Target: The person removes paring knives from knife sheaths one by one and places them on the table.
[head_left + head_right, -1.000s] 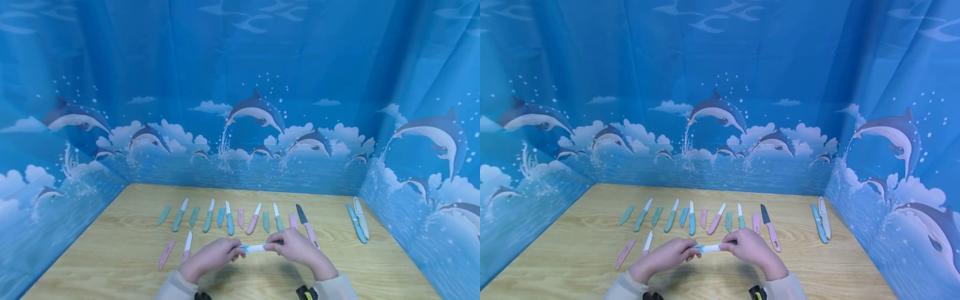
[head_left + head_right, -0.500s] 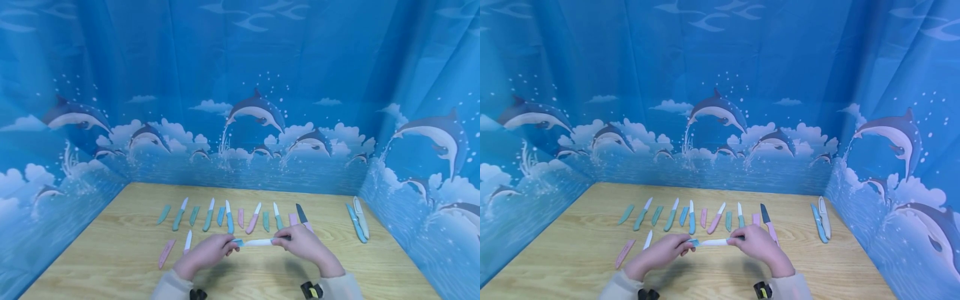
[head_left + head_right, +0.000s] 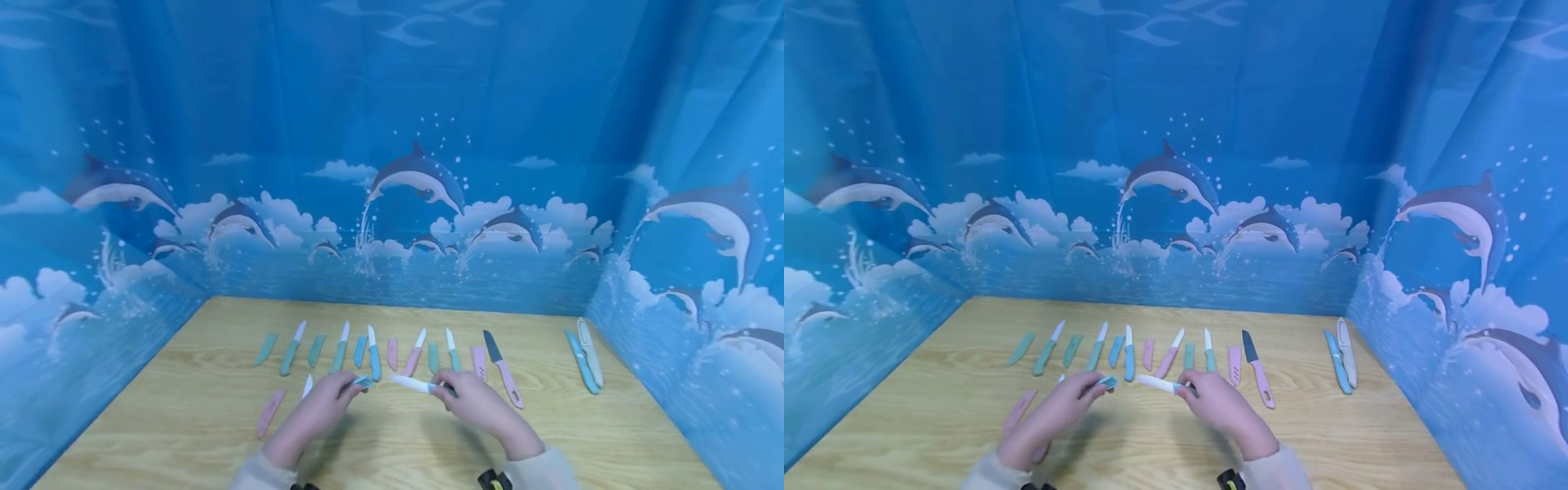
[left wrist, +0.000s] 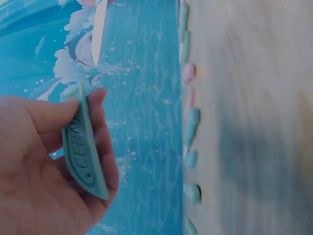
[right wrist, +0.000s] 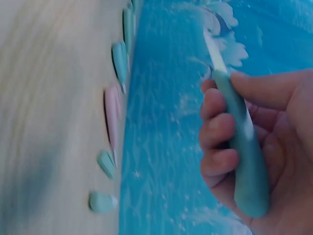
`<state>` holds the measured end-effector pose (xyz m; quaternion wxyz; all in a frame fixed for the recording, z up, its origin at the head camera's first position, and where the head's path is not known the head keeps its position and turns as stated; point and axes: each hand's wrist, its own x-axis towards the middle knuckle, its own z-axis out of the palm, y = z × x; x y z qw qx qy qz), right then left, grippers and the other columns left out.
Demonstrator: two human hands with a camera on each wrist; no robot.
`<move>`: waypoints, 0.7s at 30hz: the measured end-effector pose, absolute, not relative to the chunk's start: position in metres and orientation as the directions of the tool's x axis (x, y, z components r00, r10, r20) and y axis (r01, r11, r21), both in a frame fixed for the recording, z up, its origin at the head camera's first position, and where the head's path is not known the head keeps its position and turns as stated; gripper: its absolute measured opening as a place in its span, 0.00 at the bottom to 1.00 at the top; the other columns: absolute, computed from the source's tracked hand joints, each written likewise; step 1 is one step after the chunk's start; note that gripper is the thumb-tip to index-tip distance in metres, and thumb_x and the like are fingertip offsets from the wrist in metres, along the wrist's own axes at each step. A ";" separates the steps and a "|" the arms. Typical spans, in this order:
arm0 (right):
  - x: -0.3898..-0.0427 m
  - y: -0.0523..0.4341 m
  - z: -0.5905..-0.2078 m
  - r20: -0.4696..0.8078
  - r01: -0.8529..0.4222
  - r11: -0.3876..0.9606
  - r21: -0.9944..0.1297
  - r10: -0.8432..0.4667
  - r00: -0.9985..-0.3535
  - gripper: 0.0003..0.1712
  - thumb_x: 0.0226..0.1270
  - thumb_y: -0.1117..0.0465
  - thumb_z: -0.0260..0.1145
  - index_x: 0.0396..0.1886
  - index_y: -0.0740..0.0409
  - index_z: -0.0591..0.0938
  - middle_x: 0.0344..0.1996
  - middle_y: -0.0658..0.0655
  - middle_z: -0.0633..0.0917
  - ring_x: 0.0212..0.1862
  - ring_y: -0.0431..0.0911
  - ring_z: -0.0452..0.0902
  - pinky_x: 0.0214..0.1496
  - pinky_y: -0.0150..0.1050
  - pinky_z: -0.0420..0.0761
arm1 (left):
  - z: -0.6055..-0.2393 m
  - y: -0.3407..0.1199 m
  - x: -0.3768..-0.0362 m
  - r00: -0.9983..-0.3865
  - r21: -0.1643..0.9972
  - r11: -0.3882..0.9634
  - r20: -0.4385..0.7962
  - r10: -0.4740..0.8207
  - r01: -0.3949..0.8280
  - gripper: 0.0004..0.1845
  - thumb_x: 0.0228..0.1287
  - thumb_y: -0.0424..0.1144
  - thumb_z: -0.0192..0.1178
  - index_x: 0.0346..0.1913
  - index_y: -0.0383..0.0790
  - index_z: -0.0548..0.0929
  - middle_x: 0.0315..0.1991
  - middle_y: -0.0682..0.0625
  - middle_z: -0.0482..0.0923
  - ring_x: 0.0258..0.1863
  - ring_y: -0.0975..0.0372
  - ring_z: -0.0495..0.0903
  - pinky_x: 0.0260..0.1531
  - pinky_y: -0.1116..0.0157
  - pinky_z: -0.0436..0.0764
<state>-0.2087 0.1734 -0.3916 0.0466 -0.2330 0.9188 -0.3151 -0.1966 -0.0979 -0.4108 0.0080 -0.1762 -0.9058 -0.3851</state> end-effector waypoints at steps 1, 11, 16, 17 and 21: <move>-0.208 0.170 -0.393 0.046 -0.386 0.692 -0.610 -0.456 -0.889 0.10 0.74 0.56 0.56 0.41 0.56 0.80 0.17 0.46 0.74 0.17 0.36 0.60 0.18 0.29 0.63 | -0.412 -0.099 -0.195 -0.943 0.690 0.651 0.159 0.291 0.317 0.07 0.70 0.36 0.54 0.38 0.41 0.83 0.39 0.47 0.79 0.41 0.55 0.77 0.41 0.55 0.79; -0.211 0.124 -0.414 -0.071 -0.256 0.596 -0.761 -0.470 -0.880 0.08 0.72 0.60 0.58 0.42 0.60 0.77 0.24 0.50 0.82 0.24 0.42 0.73 0.26 0.34 0.73 | -0.422 -0.115 -0.192 -0.995 0.730 0.678 0.032 0.091 0.086 0.13 0.62 0.35 0.63 0.47 0.32 0.82 0.37 0.49 0.80 0.36 0.60 0.79 0.38 0.60 0.81; -0.210 0.097 -0.427 -0.124 -0.111 0.514 -0.851 -0.402 -0.907 0.08 0.67 0.61 0.63 0.37 0.62 0.80 0.26 0.53 0.81 0.25 0.41 0.76 0.29 0.35 0.80 | -0.422 -0.118 -0.192 -1.000 0.707 0.707 -0.001 0.001 -0.001 0.16 0.57 0.34 0.66 0.48 0.29 0.81 0.36 0.48 0.81 0.37 0.58 0.80 0.41 0.57 0.81; -0.209 0.092 -0.430 -0.144 -0.072 0.501 -0.863 -0.379 -0.914 0.08 0.66 0.62 0.64 0.37 0.63 0.80 0.26 0.53 0.81 0.24 0.41 0.76 0.28 0.35 0.81 | -0.421 -0.118 -0.193 -1.000 0.699 0.715 -0.020 -0.019 -0.028 0.16 0.57 0.33 0.66 0.48 0.30 0.81 0.37 0.47 0.82 0.37 0.57 0.80 0.42 0.57 0.81; -0.210 0.071 -0.442 -0.243 0.077 0.467 -0.881 -0.306 -0.920 0.06 0.62 0.65 0.68 0.33 0.64 0.80 0.22 0.55 0.81 0.20 0.39 0.76 0.26 0.34 0.83 | -0.423 -0.119 -0.196 -0.993 0.687 0.718 -0.111 -0.049 -0.113 0.16 0.57 0.30 0.64 0.49 0.29 0.80 0.37 0.45 0.82 0.34 0.58 0.80 0.39 0.59 0.81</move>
